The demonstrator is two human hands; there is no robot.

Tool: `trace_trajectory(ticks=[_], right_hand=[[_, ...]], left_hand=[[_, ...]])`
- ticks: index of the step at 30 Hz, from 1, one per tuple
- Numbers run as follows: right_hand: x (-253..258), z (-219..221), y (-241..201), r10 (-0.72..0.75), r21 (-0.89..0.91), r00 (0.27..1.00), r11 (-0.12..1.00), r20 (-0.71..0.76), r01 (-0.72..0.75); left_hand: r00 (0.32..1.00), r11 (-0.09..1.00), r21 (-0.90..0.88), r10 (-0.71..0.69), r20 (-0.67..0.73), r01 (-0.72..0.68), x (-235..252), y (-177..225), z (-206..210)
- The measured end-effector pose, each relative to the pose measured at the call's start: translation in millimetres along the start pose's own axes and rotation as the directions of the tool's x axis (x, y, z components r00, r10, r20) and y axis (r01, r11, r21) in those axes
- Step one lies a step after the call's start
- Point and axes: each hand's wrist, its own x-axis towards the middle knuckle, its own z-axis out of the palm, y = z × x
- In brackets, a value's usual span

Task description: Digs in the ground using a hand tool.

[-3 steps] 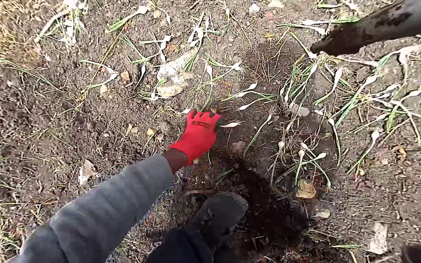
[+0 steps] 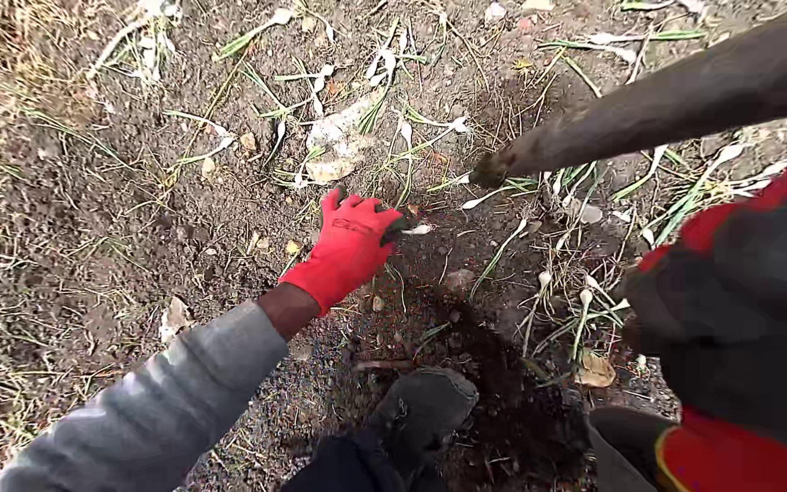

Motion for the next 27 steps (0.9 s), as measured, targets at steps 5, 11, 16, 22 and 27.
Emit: trace_trajectory(ticks=[5, 11, 16, 22, 27], right_hand=[[-9, 86, 109, 0.307, -0.519, 0.938, 0.782, -0.163, -0.346], [-69, 51, 60, 0.192, -0.201, 0.96, 0.951, -0.206, -0.234], [-82, 48, 135, 0.08, -0.434, 0.987, 0.891, -0.137, -0.132], [-80, 69, 118, 0.215, -0.469, 0.953, 0.833, -0.212, -0.292], [-71, 71, 112, 0.303, -0.529, 0.928, 0.763, -0.216, -0.372]], left_hand=[[0.97, 0.954, 0.178, 0.234, 0.06, -0.241, 5, 8, 23], [0.936, 0.944, -0.012, 0.328, 0.129, -0.329, -8, 8, 82], [0.962, 0.942, -0.202, -0.271, 0.017, 0.269, -1, -49, 67], [0.908, 0.906, -0.131, -0.376, 0.187, 0.402, 19, -31, 77], [0.917, 0.874, -0.293, -0.332, 0.221, 0.387, 37, -23, 6]])
